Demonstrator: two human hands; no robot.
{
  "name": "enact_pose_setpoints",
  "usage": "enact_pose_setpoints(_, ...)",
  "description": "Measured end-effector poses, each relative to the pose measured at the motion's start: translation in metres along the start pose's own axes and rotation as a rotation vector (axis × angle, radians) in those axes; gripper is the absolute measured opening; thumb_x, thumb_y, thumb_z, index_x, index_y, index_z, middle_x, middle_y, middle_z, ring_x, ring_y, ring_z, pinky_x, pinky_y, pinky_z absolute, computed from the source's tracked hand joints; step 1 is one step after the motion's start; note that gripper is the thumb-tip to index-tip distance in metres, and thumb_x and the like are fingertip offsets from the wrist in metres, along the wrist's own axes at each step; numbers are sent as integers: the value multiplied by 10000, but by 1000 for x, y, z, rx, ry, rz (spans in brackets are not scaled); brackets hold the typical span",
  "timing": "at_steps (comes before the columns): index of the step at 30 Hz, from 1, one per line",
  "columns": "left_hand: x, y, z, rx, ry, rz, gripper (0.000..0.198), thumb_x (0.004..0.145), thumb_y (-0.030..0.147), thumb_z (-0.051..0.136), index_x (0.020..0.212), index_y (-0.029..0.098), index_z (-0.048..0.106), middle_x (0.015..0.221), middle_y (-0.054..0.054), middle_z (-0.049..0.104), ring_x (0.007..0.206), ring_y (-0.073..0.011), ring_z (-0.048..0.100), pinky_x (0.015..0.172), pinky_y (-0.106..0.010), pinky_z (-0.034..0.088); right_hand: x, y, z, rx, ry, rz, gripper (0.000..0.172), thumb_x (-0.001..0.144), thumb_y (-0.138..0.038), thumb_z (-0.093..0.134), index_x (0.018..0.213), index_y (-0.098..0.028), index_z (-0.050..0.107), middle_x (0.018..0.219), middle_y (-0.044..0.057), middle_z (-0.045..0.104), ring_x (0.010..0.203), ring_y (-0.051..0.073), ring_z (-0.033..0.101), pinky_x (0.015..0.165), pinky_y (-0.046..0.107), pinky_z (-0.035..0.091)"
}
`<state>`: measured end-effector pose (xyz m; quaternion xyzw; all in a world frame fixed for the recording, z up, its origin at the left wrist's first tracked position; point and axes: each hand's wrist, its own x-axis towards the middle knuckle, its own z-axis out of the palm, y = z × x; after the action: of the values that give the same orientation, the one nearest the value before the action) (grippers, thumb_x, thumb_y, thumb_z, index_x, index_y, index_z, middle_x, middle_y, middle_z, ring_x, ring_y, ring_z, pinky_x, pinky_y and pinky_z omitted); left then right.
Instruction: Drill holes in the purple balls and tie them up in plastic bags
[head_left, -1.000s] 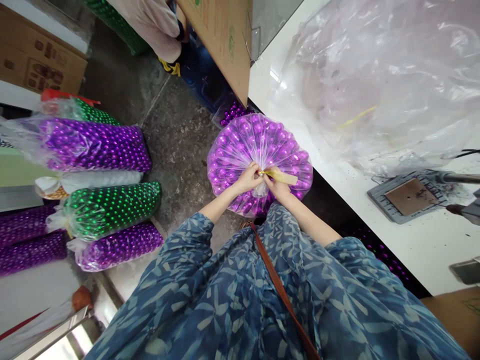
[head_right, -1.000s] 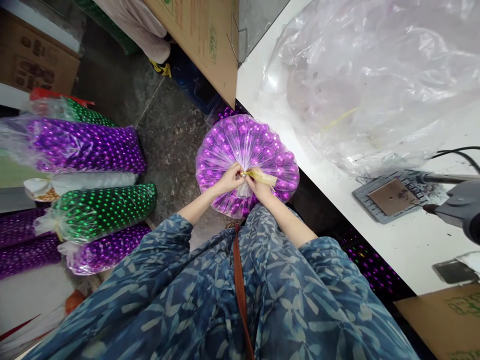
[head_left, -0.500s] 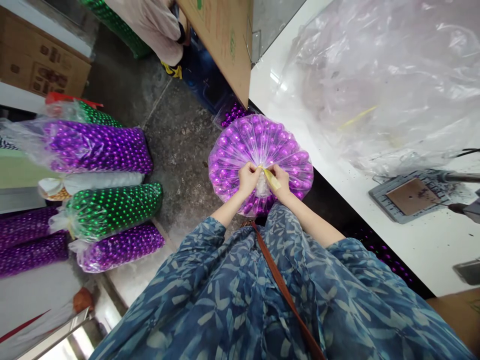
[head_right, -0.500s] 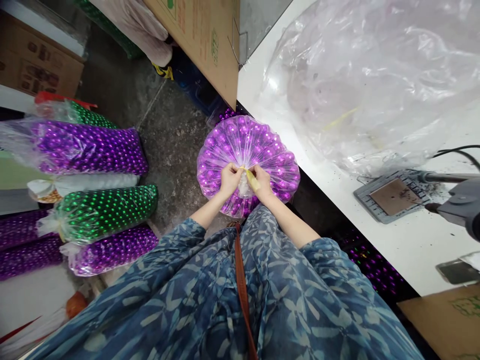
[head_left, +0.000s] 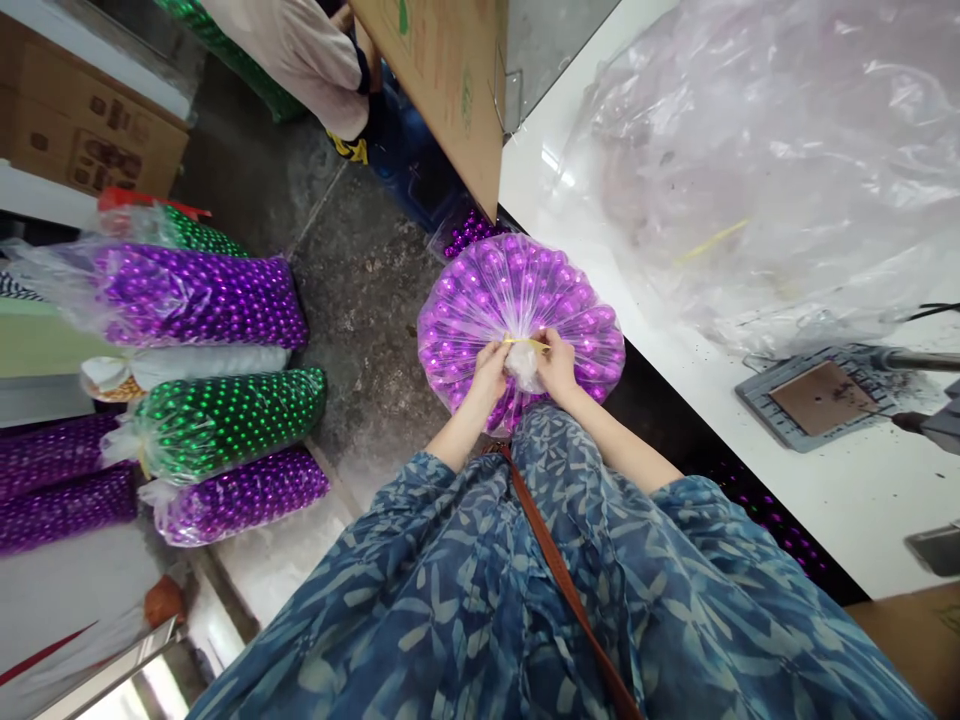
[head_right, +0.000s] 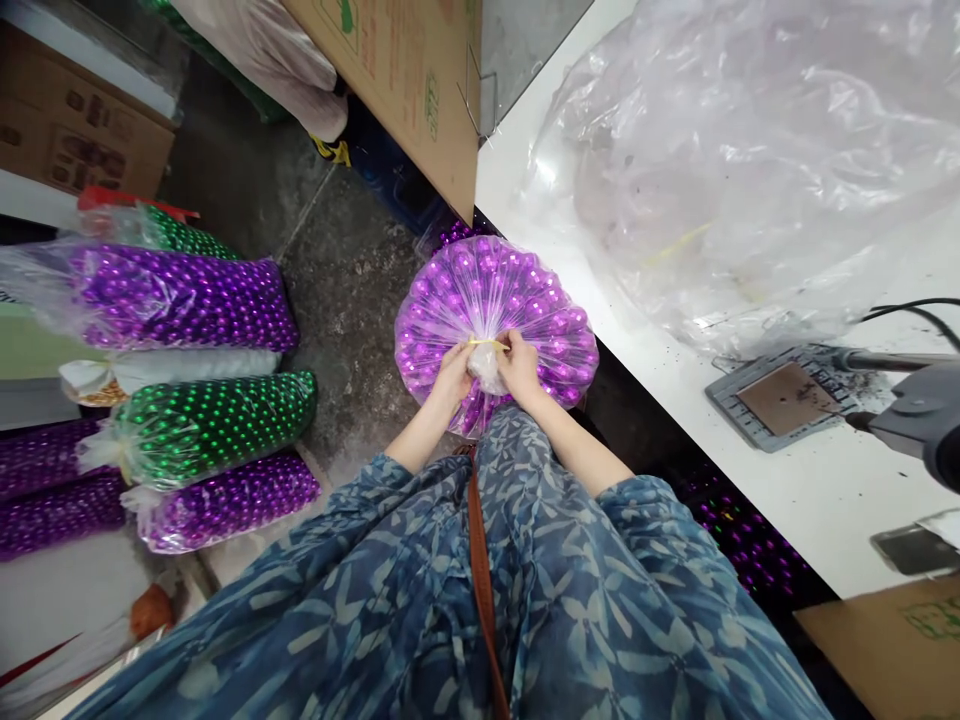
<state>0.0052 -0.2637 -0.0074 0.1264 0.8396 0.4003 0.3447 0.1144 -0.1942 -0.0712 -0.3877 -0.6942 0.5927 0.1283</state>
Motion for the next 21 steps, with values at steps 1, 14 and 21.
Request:
enact_pose_setpoints(1, 0, 0, -3, 50, -10, 25, 377, 976, 253, 552, 663, 224, 345, 599, 55, 395, 578, -115, 432, 639, -231, 391, -2, 0, -1, -4, -29, -13, 524, 962, -599, 577, 1052, -83, 611, 954, 50, 607, 859, 45, 520, 885, 219, 503)
enact_pose_setpoints(14, 3, 18, -23, 525, -97, 389, 272, 944, 183, 611, 718, 214, 464, 751, -17, 562, 754, -184, 545, 739, -283, 363, 11, 0, -31, 113, -322, -91, 531, 992, -578, 535, 1157, -85, 641, 1060, 76, 654, 967, 68, 594, 970, 258, 536)
enact_pose_setpoints(21, 12, 13, -8, -194, -53, 5, 296, 888, 231, 651, 673, 199, 451, 628, 53, 466, 583, -93, 423, 629, -223, 393, 12, -1, -31, 73, -386, -58, 528, 993, -597, 530, 1032, -74, 595, 857, 24, 568, 775, 26, 490, 800, 185, 487)
